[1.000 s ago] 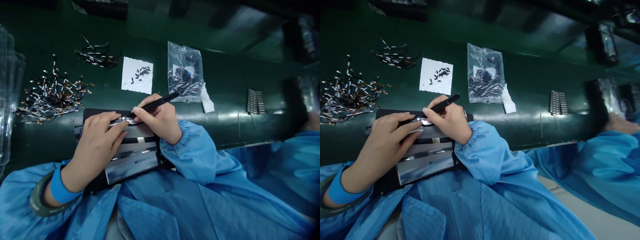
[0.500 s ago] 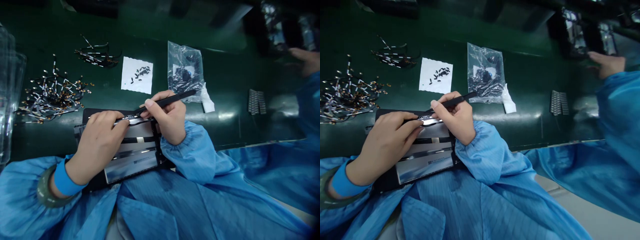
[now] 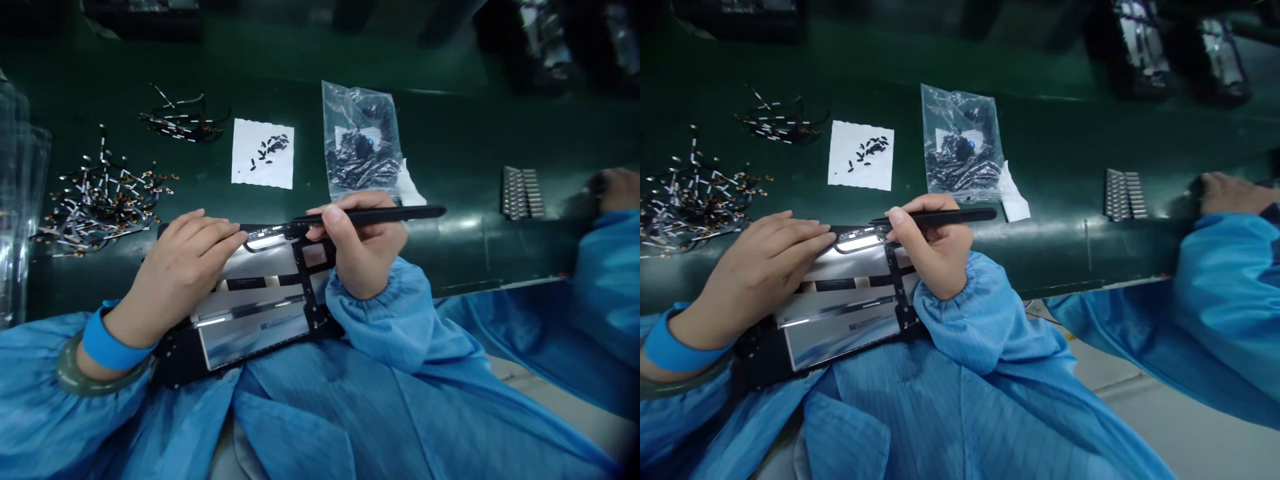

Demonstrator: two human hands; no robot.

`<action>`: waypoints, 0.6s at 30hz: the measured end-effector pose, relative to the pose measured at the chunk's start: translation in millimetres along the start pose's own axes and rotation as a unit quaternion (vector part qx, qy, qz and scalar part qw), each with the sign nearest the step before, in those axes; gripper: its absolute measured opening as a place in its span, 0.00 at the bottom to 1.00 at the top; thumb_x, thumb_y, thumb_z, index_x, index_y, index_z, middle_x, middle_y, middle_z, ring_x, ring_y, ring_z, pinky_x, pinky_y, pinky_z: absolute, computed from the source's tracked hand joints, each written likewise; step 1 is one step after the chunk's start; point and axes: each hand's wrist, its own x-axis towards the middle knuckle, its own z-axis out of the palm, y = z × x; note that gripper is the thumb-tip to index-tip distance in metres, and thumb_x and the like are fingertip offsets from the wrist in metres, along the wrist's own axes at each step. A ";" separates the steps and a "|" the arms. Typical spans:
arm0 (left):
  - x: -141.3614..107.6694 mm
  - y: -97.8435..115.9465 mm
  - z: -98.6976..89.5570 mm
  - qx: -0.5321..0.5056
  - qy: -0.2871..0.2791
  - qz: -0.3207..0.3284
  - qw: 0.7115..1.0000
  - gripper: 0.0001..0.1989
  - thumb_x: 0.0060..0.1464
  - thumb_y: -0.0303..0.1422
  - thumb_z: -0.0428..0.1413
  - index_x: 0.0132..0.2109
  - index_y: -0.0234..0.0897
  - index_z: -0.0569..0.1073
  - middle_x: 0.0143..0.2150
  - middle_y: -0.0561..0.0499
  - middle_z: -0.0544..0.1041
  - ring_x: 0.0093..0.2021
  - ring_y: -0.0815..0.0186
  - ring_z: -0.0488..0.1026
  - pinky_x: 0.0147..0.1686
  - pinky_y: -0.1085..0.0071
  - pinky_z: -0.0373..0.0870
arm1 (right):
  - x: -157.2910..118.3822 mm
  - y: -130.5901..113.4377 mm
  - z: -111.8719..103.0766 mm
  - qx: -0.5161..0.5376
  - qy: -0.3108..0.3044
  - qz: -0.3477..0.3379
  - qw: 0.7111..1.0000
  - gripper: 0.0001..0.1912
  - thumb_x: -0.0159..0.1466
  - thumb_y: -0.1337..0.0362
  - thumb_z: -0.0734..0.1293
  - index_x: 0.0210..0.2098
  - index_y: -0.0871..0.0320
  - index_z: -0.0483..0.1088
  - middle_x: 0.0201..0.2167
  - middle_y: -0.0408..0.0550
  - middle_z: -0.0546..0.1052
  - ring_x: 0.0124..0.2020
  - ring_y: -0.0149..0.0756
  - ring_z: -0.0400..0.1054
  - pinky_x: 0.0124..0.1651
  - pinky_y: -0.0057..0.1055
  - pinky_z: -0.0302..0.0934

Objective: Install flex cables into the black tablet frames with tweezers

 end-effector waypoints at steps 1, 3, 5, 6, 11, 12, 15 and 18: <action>-3.0 -1.7 0.4 -0.003 -0.007 0.009 1.000 0.19 0.61 0.23 0.43 0.53 0.39 0.72 0.55 0.43 0.76 0.57 0.55 0.71 0.61 0.49 0.63 | -1.2 1.6 -2.0 0.000 0.006 -0.004 1.000 0.13 0.62 0.50 0.67 0.33 0.51 0.64 0.29 0.40 0.74 0.25 0.30 0.72 0.36 0.34 0.70; -7.8 -4.2 0.4 -0.006 -0.024 0.022 0.999 0.21 0.60 0.21 0.44 0.56 0.37 0.71 0.59 0.42 0.73 0.60 0.54 0.68 0.62 0.48 0.62 | -3.0 6.0 -5.6 0.001 0.013 -0.008 1.000 0.13 0.63 0.50 0.67 0.34 0.51 0.63 0.30 0.41 0.74 0.25 0.30 0.71 0.37 0.35 0.70; -10.5 -5.7 -0.2 0.002 -0.035 0.030 0.999 0.23 0.58 0.19 0.44 0.58 0.39 0.69 0.60 0.42 0.71 0.62 0.53 0.67 0.62 0.46 0.61 | -3.4 10.7 -8.8 -0.002 0.024 -0.012 1.000 0.12 0.63 0.51 0.67 0.35 0.51 0.63 0.30 0.41 0.74 0.26 0.31 0.71 0.37 0.35 0.70; -11.0 -6.0 -0.6 0.011 -0.037 0.032 0.999 0.24 0.58 0.19 0.44 0.58 0.39 0.69 0.61 0.42 0.71 0.62 0.53 0.67 0.62 0.46 0.61 | -3.2 12.5 -10.9 -0.003 0.035 -0.022 0.999 0.11 0.63 0.52 0.66 0.34 0.51 0.64 0.30 0.41 0.75 0.26 0.32 0.72 0.37 0.36 0.70; -8.5 -3.6 -0.6 0.048 -0.021 0.026 0.998 0.23 0.57 0.19 0.45 0.56 0.37 0.69 0.59 0.41 0.72 0.60 0.52 0.68 0.59 0.47 0.65 | -1.4 8.5 -36.1 -0.043 0.078 -0.086 0.992 0.11 0.66 0.57 0.60 0.30 0.53 0.66 0.39 0.49 0.77 0.37 0.39 0.74 0.40 0.38 0.69; -7.5 -2.8 0.1 0.047 -0.016 0.022 0.999 0.22 0.57 0.19 0.45 0.56 0.37 0.69 0.59 0.41 0.73 0.59 0.52 0.69 0.58 0.48 0.65 | -2.0 4.9 -44.1 -0.084 0.070 -0.077 0.991 0.10 0.66 0.58 0.59 0.31 0.53 0.67 0.41 0.49 0.77 0.37 0.38 0.73 0.38 0.38 0.68; -5.0 -1.0 2.6 0.038 -0.003 0.000 0.999 0.21 0.58 0.21 0.45 0.57 0.32 0.68 0.55 0.39 0.74 0.56 0.52 0.71 0.58 0.49 0.67 | -6.4 -6.2 -67.3 -0.274 -0.010 -0.008 0.962 0.10 0.65 0.57 0.61 0.36 0.54 0.71 0.34 0.48 0.77 0.29 0.36 0.70 0.33 0.35 0.64; -4.9 -0.2 3.6 0.052 0.000 0.000 0.999 0.21 0.57 0.21 0.45 0.58 0.28 0.66 0.54 0.37 0.74 0.55 0.51 0.71 0.58 0.48 0.66 | -12.6 -9.1 -79.5 -0.399 -0.129 0.059 0.906 0.14 0.64 0.52 0.62 0.37 0.56 0.72 0.26 0.47 0.75 0.25 0.37 0.67 0.31 0.35 0.61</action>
